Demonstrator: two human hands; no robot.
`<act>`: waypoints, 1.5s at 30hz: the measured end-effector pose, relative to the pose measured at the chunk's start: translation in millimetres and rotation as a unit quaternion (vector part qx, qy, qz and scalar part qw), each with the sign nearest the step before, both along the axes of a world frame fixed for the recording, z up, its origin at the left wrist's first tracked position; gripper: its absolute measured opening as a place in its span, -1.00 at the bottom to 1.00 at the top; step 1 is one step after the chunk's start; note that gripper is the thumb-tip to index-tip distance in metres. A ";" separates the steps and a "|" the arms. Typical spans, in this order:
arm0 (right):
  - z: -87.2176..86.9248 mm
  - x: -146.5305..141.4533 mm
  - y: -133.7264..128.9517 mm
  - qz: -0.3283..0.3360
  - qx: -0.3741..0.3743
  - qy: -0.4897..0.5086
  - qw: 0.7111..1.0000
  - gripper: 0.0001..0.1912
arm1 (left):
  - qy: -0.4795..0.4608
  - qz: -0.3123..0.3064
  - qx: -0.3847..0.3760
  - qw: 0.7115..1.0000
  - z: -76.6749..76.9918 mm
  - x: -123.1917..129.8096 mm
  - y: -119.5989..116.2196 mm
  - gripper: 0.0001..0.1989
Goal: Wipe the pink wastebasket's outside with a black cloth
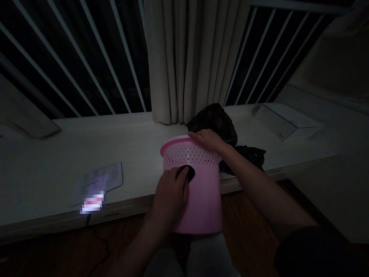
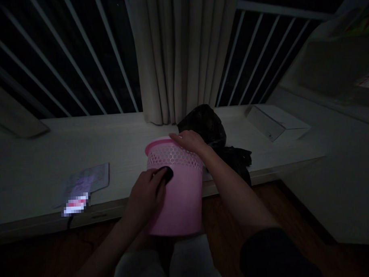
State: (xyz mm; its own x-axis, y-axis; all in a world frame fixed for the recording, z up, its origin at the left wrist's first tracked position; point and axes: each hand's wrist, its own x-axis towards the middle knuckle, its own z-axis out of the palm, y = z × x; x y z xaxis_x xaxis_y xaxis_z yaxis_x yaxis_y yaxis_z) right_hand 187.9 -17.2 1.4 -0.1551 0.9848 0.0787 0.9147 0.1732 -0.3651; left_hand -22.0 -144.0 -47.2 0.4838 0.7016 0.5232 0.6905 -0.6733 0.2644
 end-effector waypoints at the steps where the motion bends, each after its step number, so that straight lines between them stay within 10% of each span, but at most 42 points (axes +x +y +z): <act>1: -0.2 0.3 -0.1 -0.002 -0.001 0.000 1.000 -0.32 | 0.025 -0.029 -0.004 0.999 1.3 3.2 -6.8 -0.65; 5: -0.2 -0.9 0.1 -0.001 0.000 -0.002 1.000 -0.31 | 0.069 -0.111 -0.014 0.991 4.5 5.3 -14.6 -0.65; 10: 0.4 -4.3 2.2 0.012 0.008 -0.008 1.000 -0.32 | 0.011 0.004 -0.006 1.000 5.7 0.7 7.8 -0.71; 16: 1.3 -0.7 -1.2 0.001 -0.004 0.016 1.000 -0.33 | 0.059 -0.121 -0.022 0.991 2.5 0.1 -14.6 -0.56; 22: 1.1 -0.8 -1.7 -0.005 -0.003 0.002 1.000 -0.33 | -0.008 -0.046 0.037 0.998 5.4 -1.4 4.9 -0.60; 28: -1.3 1.9 -0.6 -0.006 -0.001 0.001 1.000 -0.32 | 0.035 -0.203 0.028 0.978 0.1 -2.9 -26.7 -0.68; 34: 1.2 -1.1 -1.2 -0.004 -0.003 0.001 1.000 -0.35 | -0.045 -0.120 0.013 0.992 -6.0 -1.8 -2.1 -0.59; 39: -1.9 2.5 -0.2 -0.005 0.001 0.004 1.000 -0.33 | 0.036 -0.261 -0.032 0.964 -2.7 -5.1 -14.6 -0.70; 45: -2.1 0.8 0.9 -0.006 0.007 0.009 1.000 -0.35 | -0.041 -0.146 -0.006 0.988 -4.1 3.6 -5.4 -0.79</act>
State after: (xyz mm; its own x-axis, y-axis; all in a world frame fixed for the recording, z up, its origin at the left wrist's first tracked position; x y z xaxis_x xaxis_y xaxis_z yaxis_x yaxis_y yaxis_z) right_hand 188.7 -16.3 -0.7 -0.1416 0.9853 0.0955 0.9102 0.1675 -0.3788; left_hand -18.4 -149.4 -51.3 0.6232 0.5444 0.5615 0.4429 -0.8374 0.3202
